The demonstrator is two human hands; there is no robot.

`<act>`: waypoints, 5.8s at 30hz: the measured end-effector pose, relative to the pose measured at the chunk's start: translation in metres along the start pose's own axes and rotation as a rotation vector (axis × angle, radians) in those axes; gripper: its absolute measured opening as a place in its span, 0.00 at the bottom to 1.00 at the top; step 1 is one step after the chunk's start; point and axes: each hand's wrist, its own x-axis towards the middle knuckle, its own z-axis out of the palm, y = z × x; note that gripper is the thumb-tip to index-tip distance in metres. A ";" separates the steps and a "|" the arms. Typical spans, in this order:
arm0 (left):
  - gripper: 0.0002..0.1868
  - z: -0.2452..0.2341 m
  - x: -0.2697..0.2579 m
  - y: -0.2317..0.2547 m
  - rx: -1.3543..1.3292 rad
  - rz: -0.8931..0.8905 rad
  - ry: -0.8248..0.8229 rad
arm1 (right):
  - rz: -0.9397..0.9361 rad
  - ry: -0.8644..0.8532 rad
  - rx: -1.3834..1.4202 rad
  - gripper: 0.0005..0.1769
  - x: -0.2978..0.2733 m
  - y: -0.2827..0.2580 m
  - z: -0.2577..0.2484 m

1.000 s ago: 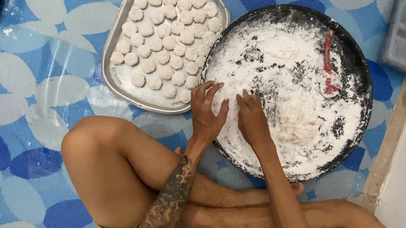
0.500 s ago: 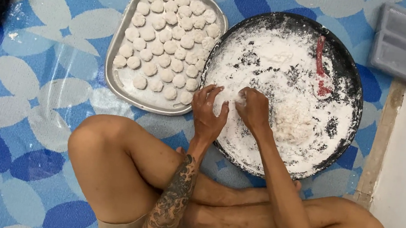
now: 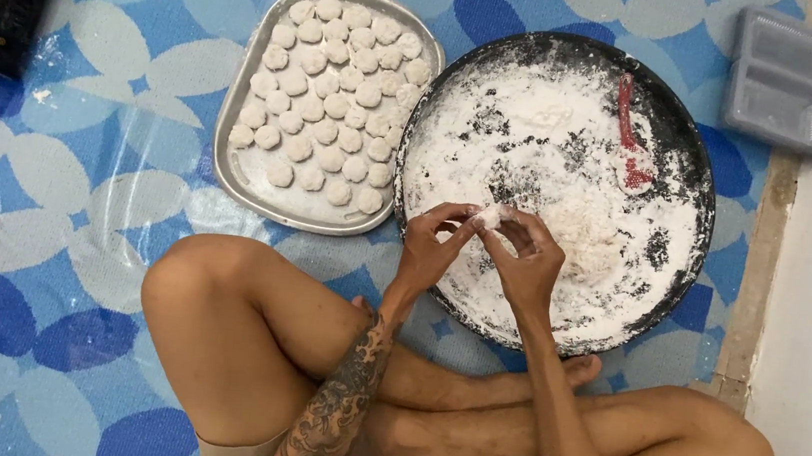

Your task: A person sits on the floor and rolls small pieces of dough into balls using flour to prevent sticking.

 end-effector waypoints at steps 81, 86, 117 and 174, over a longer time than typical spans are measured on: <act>0.17 0.004 -0.008 0.024 0.029 0.047 -0.042 | 0.323 -0.065 0.066 0.14 0.005 0.026 -0.020; 0.18 0.001 -0.004 -0.002 -0.074 -0.037 -0.038 | 0.401 -0.101 0.304 0.17 0.006 0.021 -0.024; 0.22 -0.022 0.002 -0.031 0.490 0.170 -0.019 | -0.194 -0.600 -1.086 0.08 0.050 0.164 0.003; 0.22 -0.015 -0.001 -0.029 0.442 0.175 0.019 | -0.277 -0.633 -1.382 0.27 0.008 0.047 -0.009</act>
